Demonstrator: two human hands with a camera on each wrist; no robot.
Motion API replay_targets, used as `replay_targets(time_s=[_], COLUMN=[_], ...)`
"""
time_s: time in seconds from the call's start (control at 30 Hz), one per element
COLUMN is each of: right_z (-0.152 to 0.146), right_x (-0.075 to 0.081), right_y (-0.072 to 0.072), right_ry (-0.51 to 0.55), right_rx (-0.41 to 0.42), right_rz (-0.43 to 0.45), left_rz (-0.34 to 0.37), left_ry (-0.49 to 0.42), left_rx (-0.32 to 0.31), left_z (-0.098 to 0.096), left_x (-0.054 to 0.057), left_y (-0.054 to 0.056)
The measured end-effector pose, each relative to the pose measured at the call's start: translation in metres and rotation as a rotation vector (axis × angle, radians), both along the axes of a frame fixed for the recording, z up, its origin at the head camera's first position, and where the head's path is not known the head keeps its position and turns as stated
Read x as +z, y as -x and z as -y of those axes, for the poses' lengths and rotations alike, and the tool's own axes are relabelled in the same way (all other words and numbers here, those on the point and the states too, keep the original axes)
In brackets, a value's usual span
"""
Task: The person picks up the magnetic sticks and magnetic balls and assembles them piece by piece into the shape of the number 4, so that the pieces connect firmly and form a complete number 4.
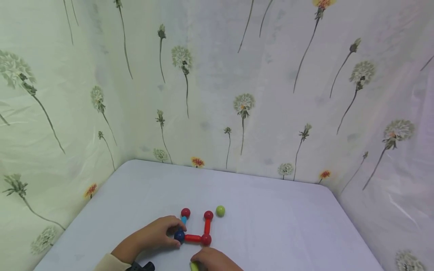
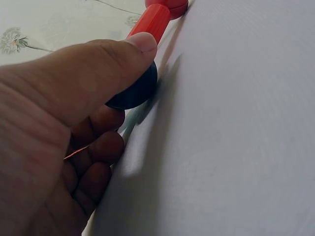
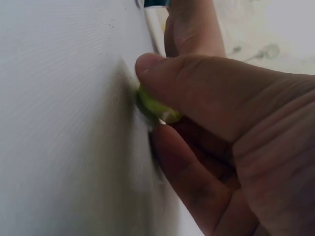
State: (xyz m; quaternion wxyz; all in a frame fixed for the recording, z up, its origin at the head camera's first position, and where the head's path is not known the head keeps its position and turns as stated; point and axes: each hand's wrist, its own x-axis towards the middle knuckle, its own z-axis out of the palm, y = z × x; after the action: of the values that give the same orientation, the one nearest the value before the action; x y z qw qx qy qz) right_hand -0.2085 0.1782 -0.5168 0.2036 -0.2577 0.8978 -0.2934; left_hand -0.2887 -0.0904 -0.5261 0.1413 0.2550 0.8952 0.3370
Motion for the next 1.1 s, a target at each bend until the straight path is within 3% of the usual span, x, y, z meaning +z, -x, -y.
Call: replay_targets(time_s=[0.17,0.37,0.5,0.77,1.1], right_z=[-0.01,-0.017,-0.017,-0.018,-0.015], right_x=[-0.001,0.004,0.003,0.002,-0.007], right_y=[-0.001,0.0,0.002,0.005,0.007], right_ry=[0.094,0.207,0.251,0.35,0.357], right_rx=[-0.03,-0.212,-0.293,-0.345,-0.368], right_rz=[-0.007,0.052,0.031,0.011,0.036], left_rz=[-0.001,-0.001,-0.005,-0.005,0.016], left_ry=[0.01,0.023,0.025,0.015,0.011], left_rx=[0.007,0.017,0.013,0.011,0.019], left_z=[-0.001,-0.003,-0.003,-0.002,-0.003], left_x=[0.0,0.0,-0.001,-0.001,0.0], left_y=[0.0,0.002,0.002,0.002,0.002])
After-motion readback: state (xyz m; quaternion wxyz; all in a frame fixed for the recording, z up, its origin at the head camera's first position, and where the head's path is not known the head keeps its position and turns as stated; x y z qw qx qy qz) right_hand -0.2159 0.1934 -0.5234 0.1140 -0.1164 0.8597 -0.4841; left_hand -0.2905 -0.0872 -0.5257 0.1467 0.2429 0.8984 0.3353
